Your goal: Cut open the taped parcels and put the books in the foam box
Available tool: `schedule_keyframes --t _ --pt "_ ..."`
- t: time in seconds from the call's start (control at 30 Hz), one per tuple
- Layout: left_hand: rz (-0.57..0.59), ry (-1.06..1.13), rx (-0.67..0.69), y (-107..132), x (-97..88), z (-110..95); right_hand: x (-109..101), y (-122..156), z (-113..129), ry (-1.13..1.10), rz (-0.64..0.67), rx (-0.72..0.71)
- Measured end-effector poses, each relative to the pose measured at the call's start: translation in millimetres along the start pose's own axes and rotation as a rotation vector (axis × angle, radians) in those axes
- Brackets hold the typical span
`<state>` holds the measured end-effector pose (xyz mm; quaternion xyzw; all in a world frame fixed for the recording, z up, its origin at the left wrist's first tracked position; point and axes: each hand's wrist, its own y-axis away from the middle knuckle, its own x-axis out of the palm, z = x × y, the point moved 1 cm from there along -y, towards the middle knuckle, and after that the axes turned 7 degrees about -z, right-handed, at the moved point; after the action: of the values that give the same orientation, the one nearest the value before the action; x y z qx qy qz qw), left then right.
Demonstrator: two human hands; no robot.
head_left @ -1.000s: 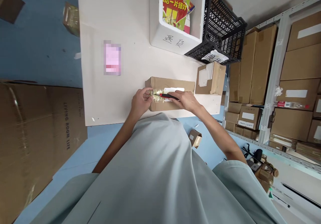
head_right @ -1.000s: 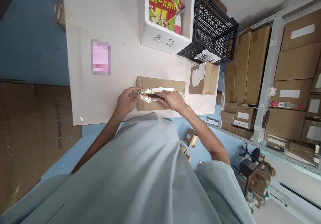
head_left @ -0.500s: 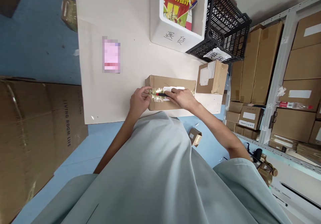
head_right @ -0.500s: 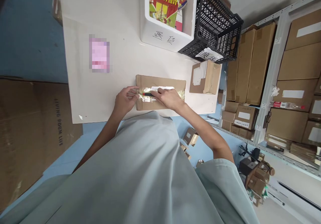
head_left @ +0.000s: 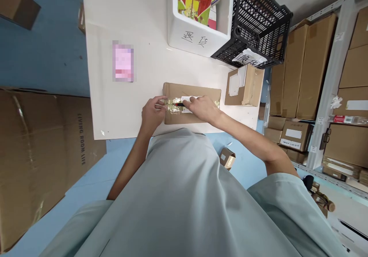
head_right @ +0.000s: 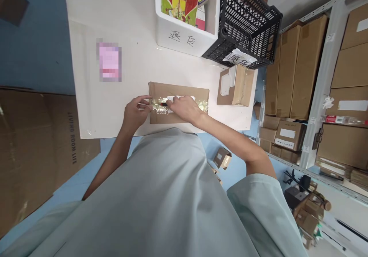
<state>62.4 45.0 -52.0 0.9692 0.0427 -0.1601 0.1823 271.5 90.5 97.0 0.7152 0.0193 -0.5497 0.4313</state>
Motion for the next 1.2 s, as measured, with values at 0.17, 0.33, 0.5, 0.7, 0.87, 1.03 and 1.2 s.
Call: schedule_keyframes --t 0.17,0.33,0.5,0.7,0.87,1.03,1.2 --pt "-0.041 0.009 -0.028 3.5 4.8 -0.6 11.7 9.7 -15.8 0.001 -0.001 -0.028" --pt "-0.071 0.011 -0.046 6.6 5.2 -6.1 23.2 34.5 -52.6 -0.009 0.041 0.044" --pt "-0.08 -0.037 -0.062 9.7 21.2 -16.6 44.3 72.2 -96.3 -0.06 0.066 0.113" --pt "-0.165 -0.155 -0.05 18.9 47.2 -30.7 71.7 96.7 -117.7 -0.24 0.005 0.191" --pt "-0.176 -0.214 -0.068 25.9 64.2 -45.2 82.3 116.3 -128.9 -0.223 0.116 0.169" --pt "-0.249 -0.341 -0.059 30.6 83.8 -61.2 96.2 121.6 -142.3 -0.222 0.132 0.104" --pt "-0.313 -0.447 0.017 26.8 98.5 -60.8 106.5 131.8 -147.4 -0.254 0.129 0.038"
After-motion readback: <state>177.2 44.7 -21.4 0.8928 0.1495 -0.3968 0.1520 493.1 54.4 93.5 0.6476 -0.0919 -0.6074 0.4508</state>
